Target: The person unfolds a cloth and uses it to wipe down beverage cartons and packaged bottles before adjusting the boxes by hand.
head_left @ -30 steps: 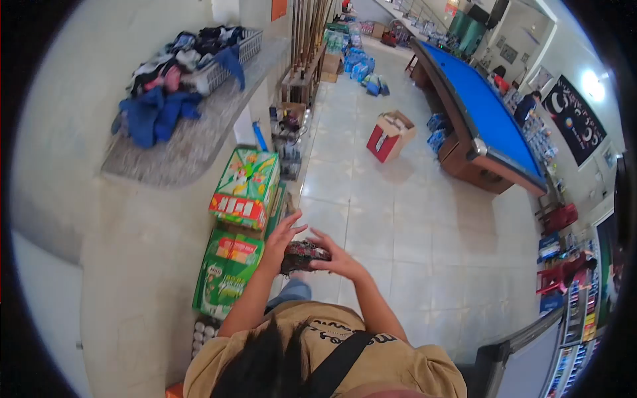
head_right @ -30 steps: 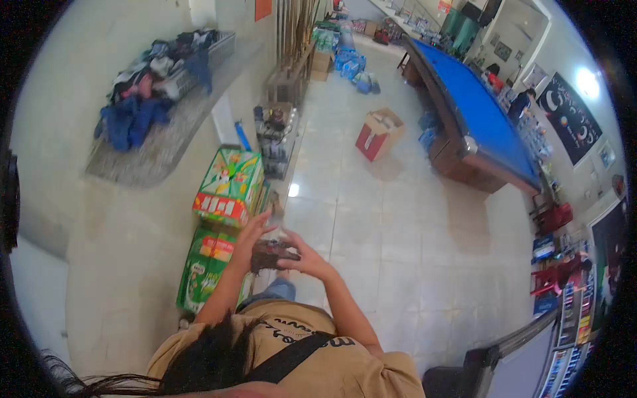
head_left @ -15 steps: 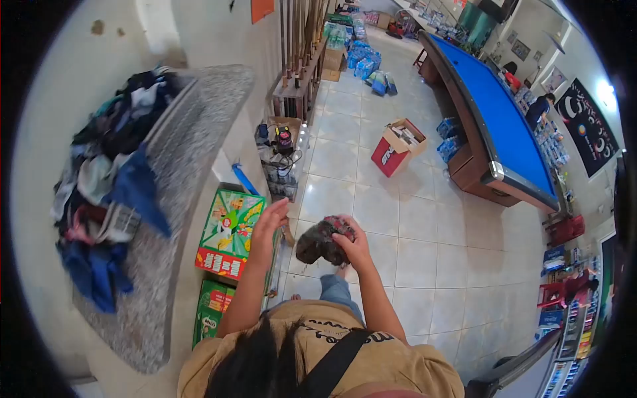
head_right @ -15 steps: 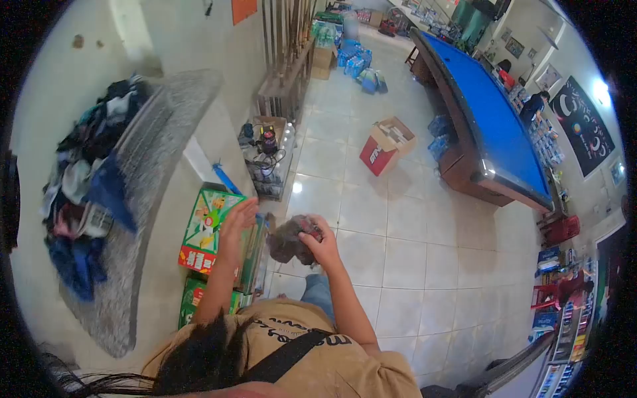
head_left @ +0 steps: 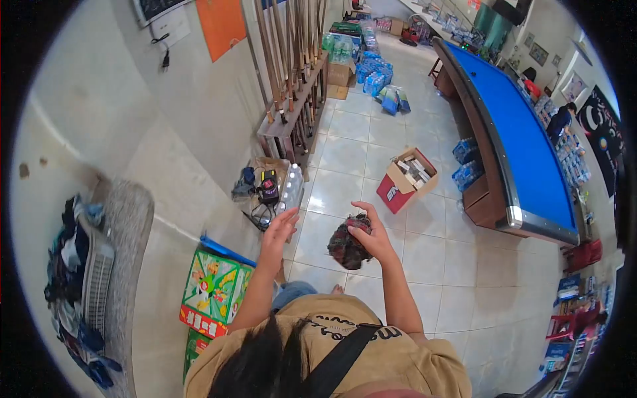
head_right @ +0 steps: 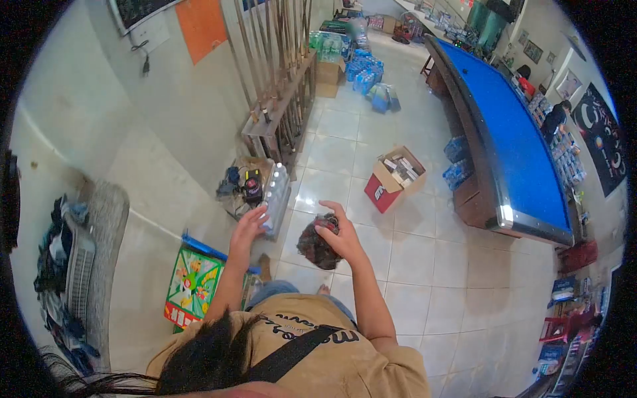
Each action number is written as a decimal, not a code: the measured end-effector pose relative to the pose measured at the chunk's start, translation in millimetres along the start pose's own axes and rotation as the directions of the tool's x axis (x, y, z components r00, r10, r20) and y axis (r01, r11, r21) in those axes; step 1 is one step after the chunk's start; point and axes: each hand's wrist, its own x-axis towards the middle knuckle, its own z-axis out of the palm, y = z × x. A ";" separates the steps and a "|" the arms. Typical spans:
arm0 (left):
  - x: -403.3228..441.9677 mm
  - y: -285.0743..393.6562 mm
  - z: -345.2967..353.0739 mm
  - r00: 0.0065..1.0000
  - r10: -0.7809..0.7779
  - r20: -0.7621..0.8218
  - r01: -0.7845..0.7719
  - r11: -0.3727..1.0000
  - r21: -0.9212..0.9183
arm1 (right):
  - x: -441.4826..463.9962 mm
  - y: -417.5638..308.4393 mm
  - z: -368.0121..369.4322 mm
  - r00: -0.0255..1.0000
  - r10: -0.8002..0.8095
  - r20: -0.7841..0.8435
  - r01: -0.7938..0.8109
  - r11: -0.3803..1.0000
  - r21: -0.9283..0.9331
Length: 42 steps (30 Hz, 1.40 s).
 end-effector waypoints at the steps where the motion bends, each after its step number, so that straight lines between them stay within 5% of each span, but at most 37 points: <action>1: 14.2 -2.1 3.8 1.000 -0.006 -0.001 0.006 1.000 0.004 | 14.1 1.7 -10.5 0.999 -0.023 0.046 0.026 0.997 -0.073; 4: 60.1 -16.9 10.2 0.998 -0.052 -0.019 0.051 0.998 -0.032 | 56.5 25.4 -28.7 0.999 -0.044 -0.012 0.042 0.987 -0.154; 12: 222.4 -56.1 3.1 0.998 -0.063 -0.017 0.061 0.992 -0.111 | 199.3 76.9 -57.8 0.997 0.008 0.076 -0.010 1.000 0.021; 17: 350.8 -49.9 9.5 0.998 -0.054 0.030 0.059 0.971 -0.231 | 312.7 58.0 -106.8 0.993 0.065 0.100 -0.095 0.937 0.337; 20: 429.0 -48.9 13.2 0.995 -0.029 0.099 0.049 0.976 -0.211 | 380.3 57.0 -121.2 0.997 -0.053 0.060 0.000 0.749 0.663; 24: 500.5 -35.6 29.8 0.984 -0.018 0.175 0.048 0.984 -0.171 | 433.4 64.3 -121.2 0.997 0.068 -0.024 -0.026 0.650 0.759; 28: 563.1 -48.9 43.5 0.979 -0.015 0.204 0.049 0.985 -0.164 | 480.4 110.0 -125.3 0.989 0.134 0.056 -0.139 0.767 0.626; 42: 808.9 -74.6 99.7 0.999 -0.010 0.052 0.019 0.982 -0.190 | 768.4 130.1 -260.6 0.991 0.019 0.131 -0.076 0.890 0.450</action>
